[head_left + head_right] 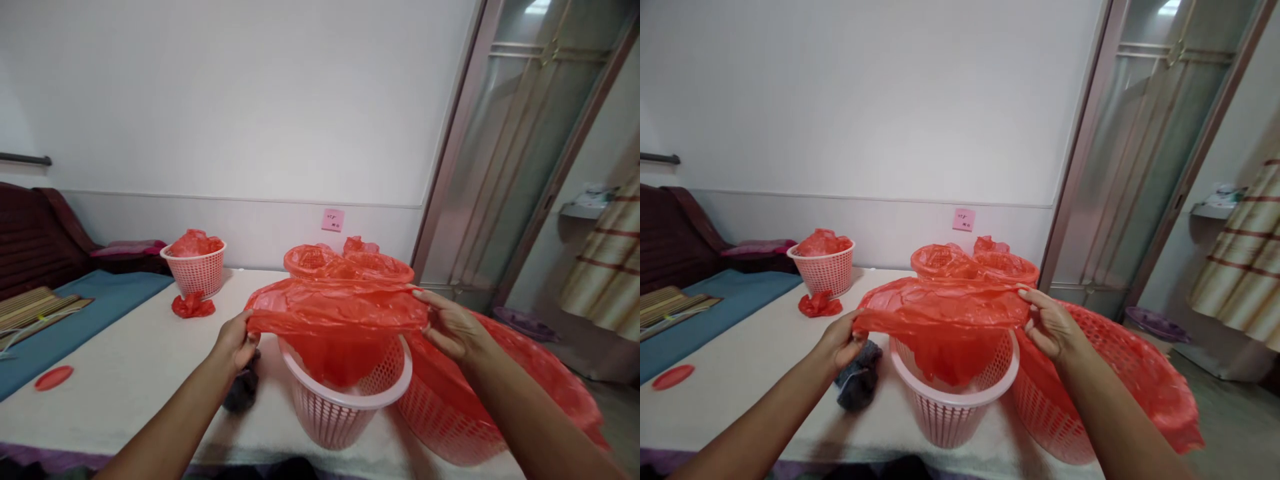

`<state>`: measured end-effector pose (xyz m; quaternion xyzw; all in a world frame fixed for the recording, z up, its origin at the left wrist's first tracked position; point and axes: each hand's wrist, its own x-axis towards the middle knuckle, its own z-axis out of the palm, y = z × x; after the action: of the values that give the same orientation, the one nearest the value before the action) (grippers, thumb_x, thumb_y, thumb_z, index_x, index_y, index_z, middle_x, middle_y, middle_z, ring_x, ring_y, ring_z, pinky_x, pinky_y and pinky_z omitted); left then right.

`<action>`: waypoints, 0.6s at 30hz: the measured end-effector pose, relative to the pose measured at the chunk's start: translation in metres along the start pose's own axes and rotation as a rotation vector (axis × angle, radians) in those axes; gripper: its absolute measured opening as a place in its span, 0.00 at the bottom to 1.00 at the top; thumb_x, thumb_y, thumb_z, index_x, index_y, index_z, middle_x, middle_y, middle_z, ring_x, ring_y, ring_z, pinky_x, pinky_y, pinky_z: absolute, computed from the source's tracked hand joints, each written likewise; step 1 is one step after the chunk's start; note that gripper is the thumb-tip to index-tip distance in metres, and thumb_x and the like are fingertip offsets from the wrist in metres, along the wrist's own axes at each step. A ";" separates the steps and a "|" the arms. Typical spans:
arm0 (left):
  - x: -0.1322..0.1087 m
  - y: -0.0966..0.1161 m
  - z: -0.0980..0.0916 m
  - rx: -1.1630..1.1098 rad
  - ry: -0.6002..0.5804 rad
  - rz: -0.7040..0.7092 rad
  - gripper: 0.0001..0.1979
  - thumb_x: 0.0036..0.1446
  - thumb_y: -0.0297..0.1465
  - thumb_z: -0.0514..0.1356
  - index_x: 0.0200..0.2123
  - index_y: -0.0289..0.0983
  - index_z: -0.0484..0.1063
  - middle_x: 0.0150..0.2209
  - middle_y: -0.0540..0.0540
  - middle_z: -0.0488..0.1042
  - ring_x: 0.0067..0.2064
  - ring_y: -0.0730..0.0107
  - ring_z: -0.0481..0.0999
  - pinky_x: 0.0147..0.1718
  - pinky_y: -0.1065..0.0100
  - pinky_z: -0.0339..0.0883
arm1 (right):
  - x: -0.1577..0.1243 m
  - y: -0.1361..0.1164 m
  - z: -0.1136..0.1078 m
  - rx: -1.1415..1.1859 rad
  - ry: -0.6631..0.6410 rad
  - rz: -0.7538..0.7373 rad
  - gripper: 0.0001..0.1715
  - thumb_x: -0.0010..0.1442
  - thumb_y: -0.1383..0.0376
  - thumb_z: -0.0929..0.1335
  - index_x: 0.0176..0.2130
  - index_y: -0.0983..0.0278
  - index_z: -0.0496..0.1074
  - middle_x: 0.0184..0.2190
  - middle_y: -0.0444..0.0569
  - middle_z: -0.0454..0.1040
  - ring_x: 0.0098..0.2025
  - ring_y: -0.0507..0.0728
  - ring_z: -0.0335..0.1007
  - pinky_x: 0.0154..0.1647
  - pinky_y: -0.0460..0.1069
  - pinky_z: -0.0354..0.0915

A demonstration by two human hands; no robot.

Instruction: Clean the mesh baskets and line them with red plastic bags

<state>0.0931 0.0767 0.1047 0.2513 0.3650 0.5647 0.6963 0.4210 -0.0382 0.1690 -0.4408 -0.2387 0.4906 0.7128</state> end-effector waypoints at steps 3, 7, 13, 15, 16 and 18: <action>0.004 0.003 -0.005 -0.101 0.029 -0.052 0.11 0.61 0.18 0.52 0.28 0.33 0.65 0.21 0.58 0.63 0.16 0.87 0.58 0.11 0.83 0.51 | -0.004 -0.007 0.001 0.059 0.072 -0.085 0.12 0.55 0.75 0.66 0.29 0.62 0.76 0.23 0.41 0.79 0.24 0.48 0.74 0.27 0.40 0.73; -0.001 0.000 -0.009 -0.190 0.048 -0.078 0.14 0.61 0.14 0.48 0.28 0.33 0.65 0.22 0.55 0.67 0.18 0.86 0.65 0.15 0.85 0.60 | -0.021 -0.008 0.003 0.084 0.063 -0.145 0.10 0.56 0.72 0.67 0.30 0.60 0.77 0.25 0.40 0.80 0.27 0.48 0.76 0.32 0.40 0.74; -0.056 -0.010 0.009 -0.211 -0.097 -0.117 0.10 0.63 0.29 0.53 0.43 0.33 0.73 0.37 0.42 0.80 0.37 0.67 0.80 0.35 0.66 0.78 | -0.036 0.024 -0.003 0.060 -0.038 -0.048 0.09 0.55 0.67 0.68 0.36 0.61 0.79 0.35 0.43 0.82 0.36 0.52 0.77 0.40 0.45 0.74; -0.082 -0.018 0.015 -0.194 -0.210 -0.197 0.16 0.62 0.34 0.57 0.50 0.34 0.72 0.44 0.40 0.80 0.43 0.61 0.80 0.39 0.62 0.77 | -0.037 0.037 -0.007 0.031 -0.064 -0.058 0.09 0.53 0.66 0.70 0.37 0.60 0.79 0.35 0.43 0.82 0.37 0.52 0.77 0.42 0.45 0.73; -0.094 -0.024 0.016 -0.185 -0.246 -0.226 0.18 0.61 0.35 0.58 0.52 0.35 0.71 0.47 0.40 0.79 0.46 0.59 0.79 0.41 0.61 0.77 | -0.037 0.043 -0.009 0.013 -0.080 -0.066 0.10 0.52 0.66 0.70 0.37 0.60 0.79 0.36 0.43 0.82 0.38 0.52 0.77 0.42 0.45 0.73; -0.113 -0.037 0.015 -0.148 -0.287 -0.269 0.19 0.59 0.34 0.60 0.53 0.36 0.70 0.49 0.40 0.78 0.47 0.59 0.79 0.43 0.61 0.76 | -0.038 0.052 -0.011 -0.013 -0.108 -0.067 0.10 0.53 0.64 0.71 0.38 0.59 0.79 0.38 0.43 0.82 0.40 0.53 0.77 0.45 0.47 0.72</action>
<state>0.1169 -0.0410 0.1111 0.2263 0.2500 0.4502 0.8268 0.3885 -0.0703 0.1221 -0.4098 -0.2946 0.4878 0.7122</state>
